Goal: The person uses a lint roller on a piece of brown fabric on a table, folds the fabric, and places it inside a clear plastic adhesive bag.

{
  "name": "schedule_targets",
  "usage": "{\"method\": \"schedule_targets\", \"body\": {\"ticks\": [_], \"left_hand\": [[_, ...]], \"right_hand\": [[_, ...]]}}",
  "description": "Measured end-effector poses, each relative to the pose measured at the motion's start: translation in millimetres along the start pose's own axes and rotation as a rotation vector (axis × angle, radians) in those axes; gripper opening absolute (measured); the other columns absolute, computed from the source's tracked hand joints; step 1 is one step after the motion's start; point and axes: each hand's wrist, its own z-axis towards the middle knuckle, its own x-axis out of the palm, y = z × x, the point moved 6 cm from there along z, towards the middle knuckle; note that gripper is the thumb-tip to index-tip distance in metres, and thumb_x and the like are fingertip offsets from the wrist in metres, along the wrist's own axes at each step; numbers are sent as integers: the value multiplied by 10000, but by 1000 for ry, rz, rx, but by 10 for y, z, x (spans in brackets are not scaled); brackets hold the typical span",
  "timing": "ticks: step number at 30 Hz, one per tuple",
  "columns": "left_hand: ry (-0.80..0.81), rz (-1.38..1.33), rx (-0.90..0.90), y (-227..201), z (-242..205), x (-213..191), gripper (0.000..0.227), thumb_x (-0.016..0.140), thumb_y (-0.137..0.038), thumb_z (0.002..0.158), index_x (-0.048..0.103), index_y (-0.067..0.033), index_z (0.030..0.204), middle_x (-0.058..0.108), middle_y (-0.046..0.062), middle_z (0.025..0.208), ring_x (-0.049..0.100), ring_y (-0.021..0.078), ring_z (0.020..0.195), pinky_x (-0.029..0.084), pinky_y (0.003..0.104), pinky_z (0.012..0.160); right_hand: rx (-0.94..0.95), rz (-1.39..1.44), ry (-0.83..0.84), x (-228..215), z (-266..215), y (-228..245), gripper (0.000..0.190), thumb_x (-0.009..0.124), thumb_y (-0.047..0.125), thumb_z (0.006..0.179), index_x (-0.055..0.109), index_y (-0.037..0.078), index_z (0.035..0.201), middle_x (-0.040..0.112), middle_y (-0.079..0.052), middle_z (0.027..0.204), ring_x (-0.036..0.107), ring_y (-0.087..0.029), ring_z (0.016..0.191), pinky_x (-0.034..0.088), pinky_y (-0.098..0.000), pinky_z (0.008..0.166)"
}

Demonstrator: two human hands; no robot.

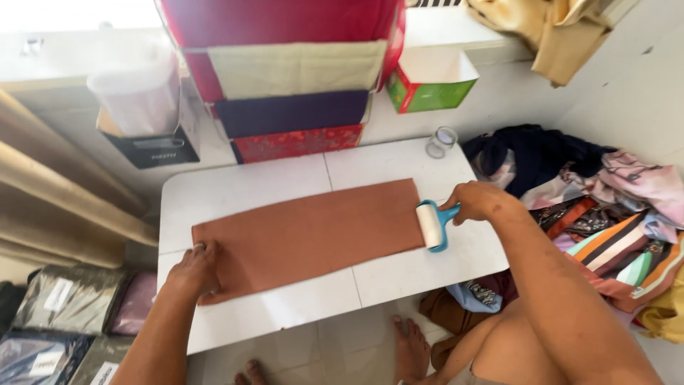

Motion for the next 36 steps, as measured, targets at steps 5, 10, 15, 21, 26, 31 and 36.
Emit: {"method": "schedule_targets", "body": {"ticks": [5,10,15,21,26,31,36], "left_hand": [[-235,26,172,-12,438,141,912,889,-549,714,466,-209,1446,542,137,1428,508,371,1372,458,527,1104],[-297,14,214,-912,-611,-1248,708,718,-578,803,454,-379,1430,621,-101,1372,611,127,1290,514,382,1010],[-320,-365,281,-1559,-750,-1434,679,729,-345,824,476,-273,1450,501,-10,1470,595,249,1296,554,476,978],[-459,-419,230,-1727,-306,-665,784,626,-515,906,326,-163,1539,438,63,1565,425,259,1456,226,558,1254],[-637,-334,109,-1624,-155,-132,793,488,-621,933,353,-122,1535,346,43,1641,324,259,1517,178,595,1249],[-699,-268,104,-1603,-326,-104,745,412,-610,960,328,-197,1575,277,36,1681,229,261,1558,142,655,1215],[-813,-67,94,-1603,-387,-44,816,308,-721,950,283,-227,1598,268,66,1678,224,261,1553,133,607,1228]], "right_hand": [[-327,301,-232,-839,-697,284,538,799,252,796,684,381,1305,755,-14,1226,704,-256,1132,527,-381,960],[-336,744,-568,-1987,-1440,491,664,527,416,971,407,256,1603,709,-7,1076,638,-148,792,468,-307,748],[-26,560,-790,-2222,-691,356,621,481,285,1040,345,43,1596,564,-193,1420,569,-411,1211,469,-527,951],[115,589,-642,-2135,-579,350,734,588,463,976,393,107,1588,684,-195,1198,679,-402,1007,557,-495,768],[171,906,-1224,-1685,-981,318,847,340,727,923,361,185,1572,615,-127,1270,597,-358,1146,474,-500,934],[444,828,-1107,-26,-176,427,725,591,609,932,514,97,1440,558,-208,1188,598,-455,1095,447,-694,837],[365,617,-338,663,9,853,799,509,687,907,452,153,1499,447,-115,1402,450,-336,1300,351,-483,1101]]}}
